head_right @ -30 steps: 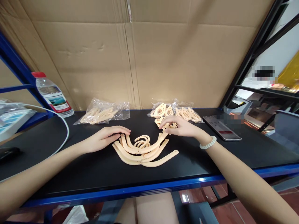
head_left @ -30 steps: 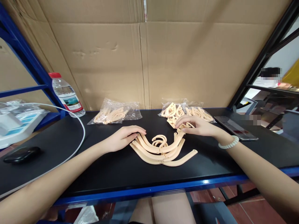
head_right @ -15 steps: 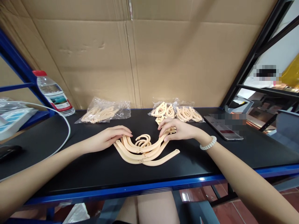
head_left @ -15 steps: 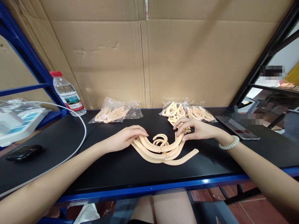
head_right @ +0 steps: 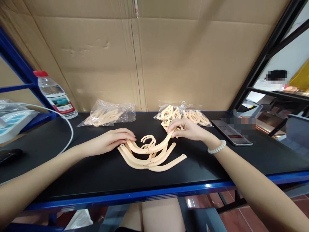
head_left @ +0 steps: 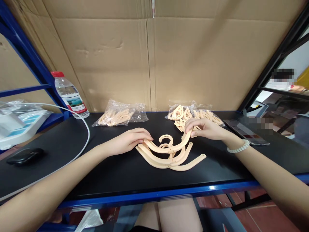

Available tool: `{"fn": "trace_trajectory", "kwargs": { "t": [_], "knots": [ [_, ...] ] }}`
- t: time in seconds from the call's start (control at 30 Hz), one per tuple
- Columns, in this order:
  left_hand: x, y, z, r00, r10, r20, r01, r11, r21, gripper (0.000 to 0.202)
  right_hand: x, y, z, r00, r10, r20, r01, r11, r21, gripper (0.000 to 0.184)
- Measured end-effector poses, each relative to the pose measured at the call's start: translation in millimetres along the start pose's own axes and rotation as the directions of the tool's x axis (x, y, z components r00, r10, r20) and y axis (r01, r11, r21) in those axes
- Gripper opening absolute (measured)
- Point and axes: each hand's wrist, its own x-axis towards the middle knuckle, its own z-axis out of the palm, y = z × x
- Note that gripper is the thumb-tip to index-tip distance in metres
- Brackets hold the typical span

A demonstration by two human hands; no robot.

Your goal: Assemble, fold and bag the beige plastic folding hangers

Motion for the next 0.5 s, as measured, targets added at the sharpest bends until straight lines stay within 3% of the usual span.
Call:
{"fn": "trace_trajectory", "kwargs": {
  "t": [0.27, 0.5],
  "knots": [
    [-1, 4, -7.5, 0.998, 0.025, -0.054, -0.021, 0.998, 0.063, 0.025, -3, 2, -4, 0.985, 0.161, -0.066, -0.148, 0.976, 0.161, 0.02],
    [-1, 8, -15.4, 0.98, -0.011, -0.197, 0.022, 0.998, 0.054, 0.018, -5, 1, -5, 0.942, 0.281, -0.182, -0.201, 0.909, 0.364, 0.022]
  ]
}}
